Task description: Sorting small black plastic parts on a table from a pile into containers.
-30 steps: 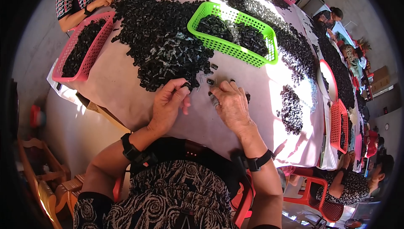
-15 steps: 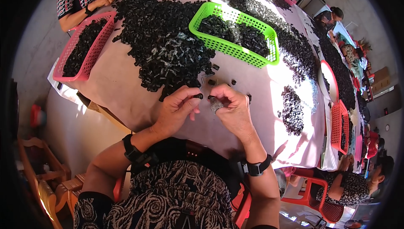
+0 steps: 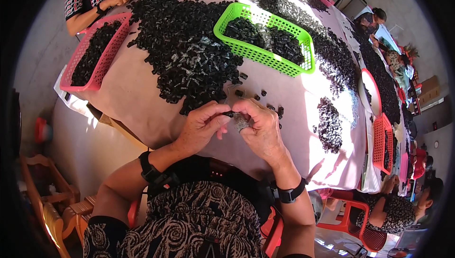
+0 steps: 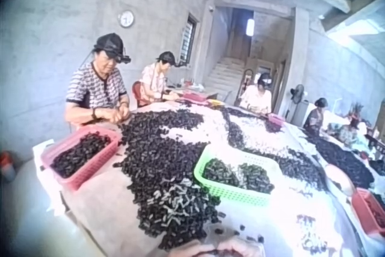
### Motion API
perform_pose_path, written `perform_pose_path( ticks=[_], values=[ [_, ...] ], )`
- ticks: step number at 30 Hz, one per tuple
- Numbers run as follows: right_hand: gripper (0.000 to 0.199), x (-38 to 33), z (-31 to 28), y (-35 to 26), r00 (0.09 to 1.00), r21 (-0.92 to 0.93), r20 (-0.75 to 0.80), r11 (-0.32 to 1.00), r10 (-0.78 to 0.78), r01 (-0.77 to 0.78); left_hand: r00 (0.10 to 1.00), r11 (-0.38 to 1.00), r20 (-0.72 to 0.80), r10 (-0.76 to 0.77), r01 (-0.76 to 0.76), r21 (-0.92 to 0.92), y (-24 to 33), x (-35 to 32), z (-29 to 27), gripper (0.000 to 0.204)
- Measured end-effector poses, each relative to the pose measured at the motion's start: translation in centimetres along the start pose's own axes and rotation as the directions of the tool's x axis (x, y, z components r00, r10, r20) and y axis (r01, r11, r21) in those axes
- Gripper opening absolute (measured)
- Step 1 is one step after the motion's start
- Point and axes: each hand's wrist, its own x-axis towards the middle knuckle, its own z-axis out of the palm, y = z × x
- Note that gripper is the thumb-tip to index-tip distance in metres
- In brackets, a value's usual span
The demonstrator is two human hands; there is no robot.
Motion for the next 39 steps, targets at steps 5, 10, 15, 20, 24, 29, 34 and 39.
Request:
perform_pose_path(
  ticks=[5, 10, 15, 20, 24, 29, 34, 39],
  values=[
    [0.034, -0.1, -0.3, -0.5, 0.999, -0.09, 0.022, 0.995, -0.036, 0.038, 0.999, 0.999, -0.031, -0.019, 0.018, -0.029, 0.0, -0.1, 0.2, 0.016],
    [0.036, -0.4, -0.4, -0.5, 0.996, -0.045, 0.043, 0.996, 0.08, -0.078, 0.999, 1.0, -0.03, -0.015, 0.014, -0.025, -0.1, -0.1, 0.3, 0.016],
    [0.03, -0.2, -1.2, 0.2, 0.981, -0.188, 0.189, 0.98, -0.029, 0.065, 0.999, 0.993, -0.018, -0.036, 0.037, 0.116, 0.0, -0.3, 0.3, 0.018],
    [0.029, -0.6, -1.0, 0.0, 0.967, -0.304, 0.254, 0.95, 0.015, 0.065, 0.999, 0.984, -0.007, -0.047, 0.048, 0.169, -0.5, -0.5, 0.4, 0.018],
    [0.031, -0.9, -0.9, -0.1, 0.958, -0.365, 0.285, 0.927, 0.021, 0.088, 1.0, 0.978, -0.012, 0.003, -0.001, 0.207, -0.7, -0.7, 0.6, 0.018],
    [0.03, -1.0, -1.2, 0.6, 0.947, -0.349, 0.321, 0.931, 0.008, 0.11, 0.998, 0.962, 0.017, 0.054, -0.056, 0.268, -0.5, -0.6, 0.7, 0.016],
    [0.025, -1.0, -1.2, 0.9, 0.929, -0.231, 0.37, 0.967, -0.014, 0.106, 0.994, 0.937, 0.053, 0.1, -0.112, 0.331, -0.4, -0.8, 0.5, 0.014],
    [0.025, -1.4, -1.5, 0.9, 0.935, -0.2, 0.356, 0.978, 0.01, 0.065, 0.973, 0.884, 0.102, 0.209, -0.233, 0.406, -0.3, -1.0, 0.9, 0.017]
  ],
)
